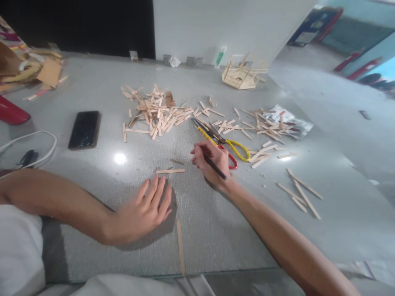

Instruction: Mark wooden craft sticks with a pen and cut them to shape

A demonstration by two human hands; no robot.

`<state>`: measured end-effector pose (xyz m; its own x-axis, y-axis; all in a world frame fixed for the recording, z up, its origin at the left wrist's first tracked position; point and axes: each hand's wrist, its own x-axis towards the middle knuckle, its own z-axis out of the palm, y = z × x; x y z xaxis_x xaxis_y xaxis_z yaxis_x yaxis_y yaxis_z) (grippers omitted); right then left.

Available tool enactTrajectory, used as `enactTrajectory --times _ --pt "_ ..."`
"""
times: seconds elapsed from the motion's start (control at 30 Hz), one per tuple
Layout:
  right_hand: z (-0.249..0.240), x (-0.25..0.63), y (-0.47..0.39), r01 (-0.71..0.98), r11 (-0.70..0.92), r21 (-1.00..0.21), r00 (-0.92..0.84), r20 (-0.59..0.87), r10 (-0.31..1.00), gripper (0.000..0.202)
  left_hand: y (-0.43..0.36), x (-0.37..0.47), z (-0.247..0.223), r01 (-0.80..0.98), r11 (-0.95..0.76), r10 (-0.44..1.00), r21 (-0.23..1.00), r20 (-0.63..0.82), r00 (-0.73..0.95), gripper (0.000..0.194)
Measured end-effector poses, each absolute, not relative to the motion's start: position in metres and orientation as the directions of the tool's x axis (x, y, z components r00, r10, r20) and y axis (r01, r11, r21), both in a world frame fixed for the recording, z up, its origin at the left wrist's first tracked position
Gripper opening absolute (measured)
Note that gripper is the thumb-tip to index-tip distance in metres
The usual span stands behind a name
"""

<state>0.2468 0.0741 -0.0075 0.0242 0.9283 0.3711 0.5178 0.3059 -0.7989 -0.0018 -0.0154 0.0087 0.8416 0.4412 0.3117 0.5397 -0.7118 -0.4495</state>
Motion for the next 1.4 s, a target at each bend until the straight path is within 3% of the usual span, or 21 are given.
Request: enactTrajectory --times 0.1,0.23,0.33,0.47,0.83,1.07,1.4 --pt "0.0 0.237 0.073 0.324 0.139 -0.936 0.044 0.161 0.986 0.037 -0.011 0.001 0.006 0.585 -0.718 0.527 -0.378 0.254 0.811 0.058" --pt "0.009 0.224 0.07 0.182 -0.019 -0.983 -0.151 -0.047 0.987 0.04 -0.005 0.003 0.003 0.556 -0.763 0.505 -0.33 0.232 0.831 0.061" --pt "0.011 0.219 0.069 0.183 -0.108 -0.977 -0.298 -0.16 0.941 0.046 -0.004 0.003 0.003 0.55 -0.766 0.497 -0.333 0.235 0.835 0.059" --pt "0.009 0.215 0.068 0.236 -0.141 -0.961 -0.322 -0.214 0.922 0.048 -0.005 0.004 0.004 0.544 -0.773 0.498 -0.326 0.219 0.839 0.06" --pt "0.0 0.209 0.058 0.334 0.013 -0.942 -0.305 -0.095 0.948 0.051 -0.005 0.005 0.008 0.525 -0.788 0.501 -0.321 0.163 0.85 0.063" --pt "0.0 0.207 0.058 0.335 0.02 -0.942 -0.308 -0.09 0.947 0.053 -0.005 0.005 0.006 0.543 -0.794 0.52 -0.271 0.159 0.839 0.061" --pt "-0.002 0.208 0.058 0.352 0.028 -0.935 -0.295 -0.082 0.952 0.054 -0.004 0.004 0.005 0.522 -0.792 0.498 -0.318 0.157 0.853 0.063"
